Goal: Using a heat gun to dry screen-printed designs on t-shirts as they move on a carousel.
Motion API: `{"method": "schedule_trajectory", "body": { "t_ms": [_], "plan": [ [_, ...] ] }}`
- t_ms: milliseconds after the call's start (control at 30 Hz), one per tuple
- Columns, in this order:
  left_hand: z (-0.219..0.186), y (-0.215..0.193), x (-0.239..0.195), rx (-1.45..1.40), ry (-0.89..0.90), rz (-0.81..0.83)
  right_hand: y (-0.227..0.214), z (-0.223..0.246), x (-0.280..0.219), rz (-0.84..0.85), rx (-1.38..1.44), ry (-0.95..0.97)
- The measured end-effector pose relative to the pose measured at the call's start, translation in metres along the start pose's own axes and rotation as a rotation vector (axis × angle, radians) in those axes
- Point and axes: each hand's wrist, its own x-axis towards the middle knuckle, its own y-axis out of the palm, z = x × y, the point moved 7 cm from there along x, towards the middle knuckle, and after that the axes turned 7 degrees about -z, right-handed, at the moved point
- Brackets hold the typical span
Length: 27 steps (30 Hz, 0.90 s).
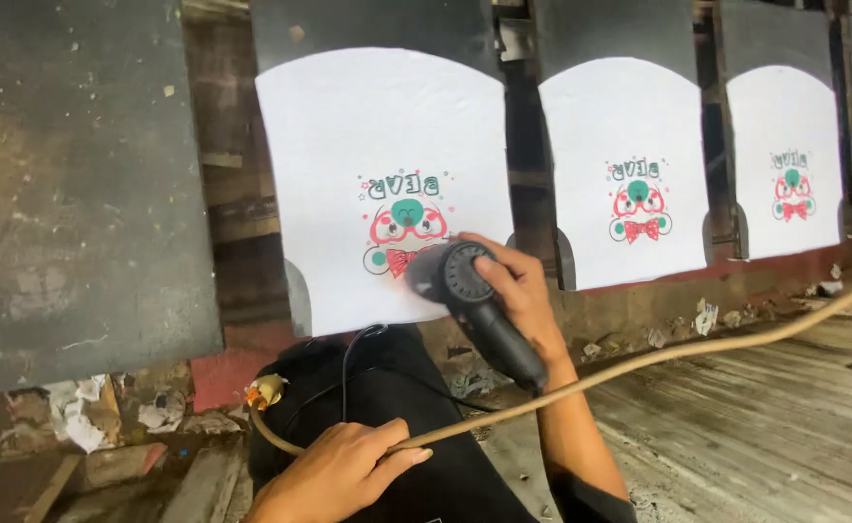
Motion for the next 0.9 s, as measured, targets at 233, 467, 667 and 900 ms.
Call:
{"method": "schedule_trajectory", "body": {
  "t_ms": [233,467,667,900],
  "plan": [
    [-0.001,-0.002,0.0,0.053,-0.024,0.005,-0.014,-0.017,0.006,-0.093,0.103,-0.083],
    [-0.016,-0.011,0.0,0.124,0.109,-0.117,-0.031,-0.058,0.027,-0.197,0.044,-0.23],
    [-0.018,-0.016,-0.001,-0.005,0.121,-0.058,-0.028,-0.026,-0.006,-0.109,0.235,0.079],
    [-0.017,-0.015,0.0,0.018,0.161,-0.127,-0.038,-0.024,0.002,-0.25,0.21,-0.016]
  ]
}}
